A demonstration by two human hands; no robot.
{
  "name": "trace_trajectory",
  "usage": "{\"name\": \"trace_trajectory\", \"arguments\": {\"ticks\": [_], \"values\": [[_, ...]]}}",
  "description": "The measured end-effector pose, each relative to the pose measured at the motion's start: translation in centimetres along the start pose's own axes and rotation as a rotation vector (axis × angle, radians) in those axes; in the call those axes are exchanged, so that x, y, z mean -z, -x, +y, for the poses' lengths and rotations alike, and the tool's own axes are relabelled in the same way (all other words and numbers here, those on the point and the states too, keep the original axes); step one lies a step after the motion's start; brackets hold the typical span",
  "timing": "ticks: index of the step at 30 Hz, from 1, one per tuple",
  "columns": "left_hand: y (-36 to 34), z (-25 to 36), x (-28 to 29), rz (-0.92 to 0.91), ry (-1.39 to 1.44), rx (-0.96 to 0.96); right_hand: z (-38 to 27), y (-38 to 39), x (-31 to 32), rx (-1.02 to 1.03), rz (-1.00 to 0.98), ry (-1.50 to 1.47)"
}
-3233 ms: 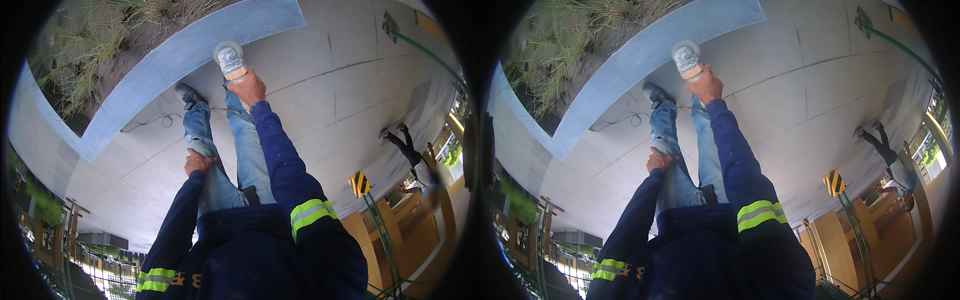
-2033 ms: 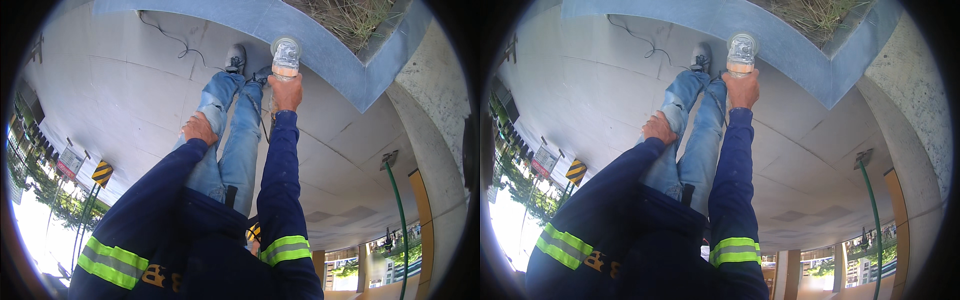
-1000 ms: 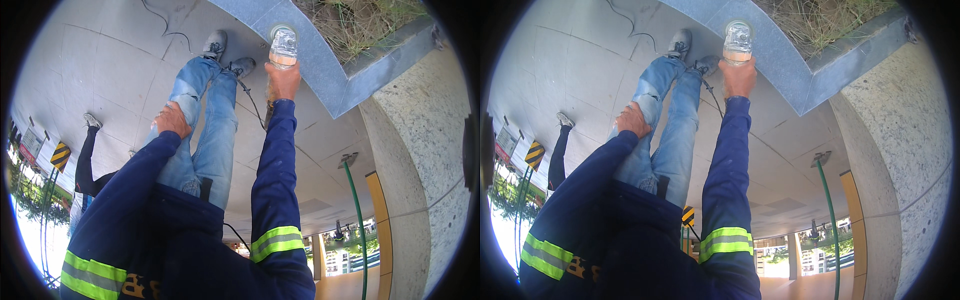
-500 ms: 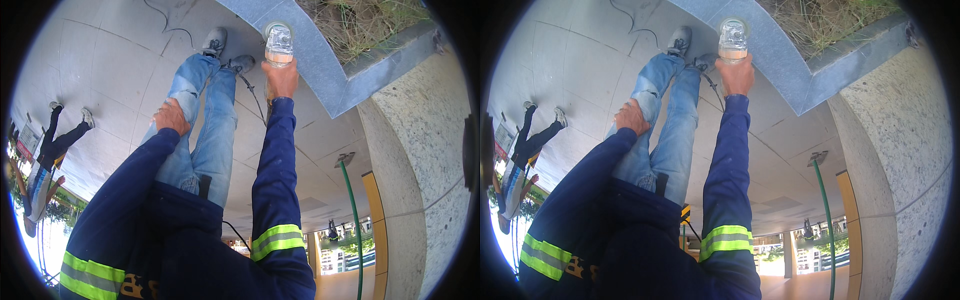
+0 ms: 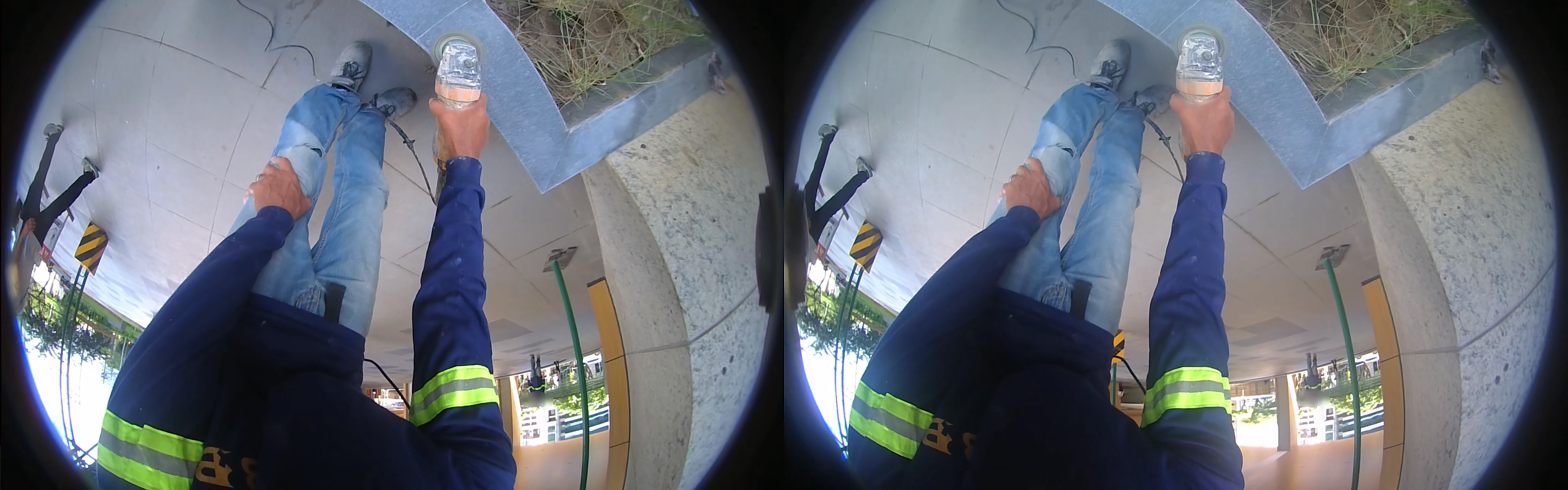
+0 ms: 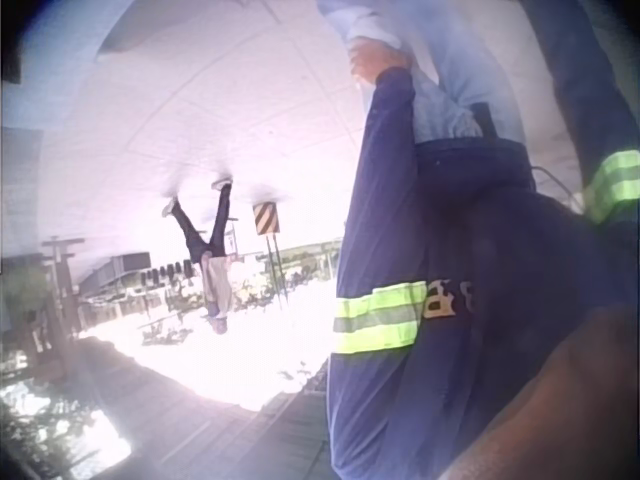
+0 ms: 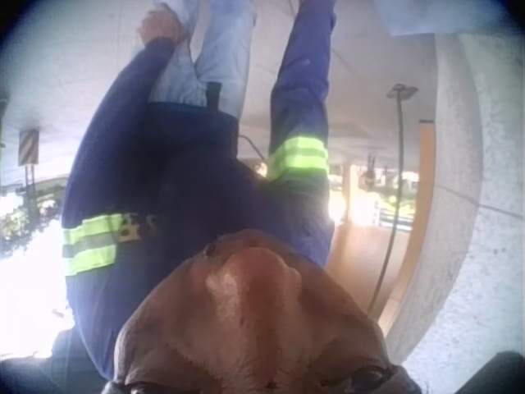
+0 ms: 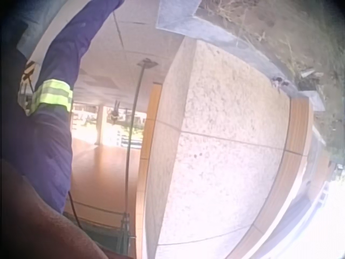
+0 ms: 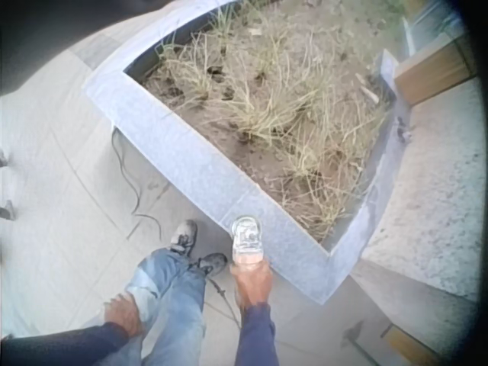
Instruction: The person uses an angle grinder to smooth the edge of a curved concrete planter. They move the tool along the top edge and vertical face, generating dust as they work.
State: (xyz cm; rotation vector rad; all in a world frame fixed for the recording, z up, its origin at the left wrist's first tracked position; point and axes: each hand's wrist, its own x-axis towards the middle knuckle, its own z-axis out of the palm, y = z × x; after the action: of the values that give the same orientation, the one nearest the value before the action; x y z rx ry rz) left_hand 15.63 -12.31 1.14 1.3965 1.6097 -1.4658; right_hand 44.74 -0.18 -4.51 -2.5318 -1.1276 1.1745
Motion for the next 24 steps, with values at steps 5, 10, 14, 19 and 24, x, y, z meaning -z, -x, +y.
{"name": "trace_trajectory", "arguments": {"ticks": [5, 10, 14, 19, 24], "values": [[0.0, -0.1, 0.4, 0.001, -0.001, -0.006, 0.7, -1.3, -0.8, 0.005, 0.043, -0.055], [0.2, -0.2, 0.8, -0.014, 0.006, 0.001, 1.2, -0.8, -0.4, 0.021, 0.018, -0.069], [-0.1, -0.3, 0.7, -0.019, 0.003, 0.000, 0.4, -0.5, -0.8, 0.034, 0.015, -0.044], [0.0, 0.0, 0.4, -0.015, 0.011, 0.004, -0.1, -1.0, -1.6, 0.025, 0.049, -0.015], [0.1, 0.0, 0.5, -0.024, 0.017, 0.006, 1.6, -1.1, -1.1, -0.005, 0.030, -0.159]]}}
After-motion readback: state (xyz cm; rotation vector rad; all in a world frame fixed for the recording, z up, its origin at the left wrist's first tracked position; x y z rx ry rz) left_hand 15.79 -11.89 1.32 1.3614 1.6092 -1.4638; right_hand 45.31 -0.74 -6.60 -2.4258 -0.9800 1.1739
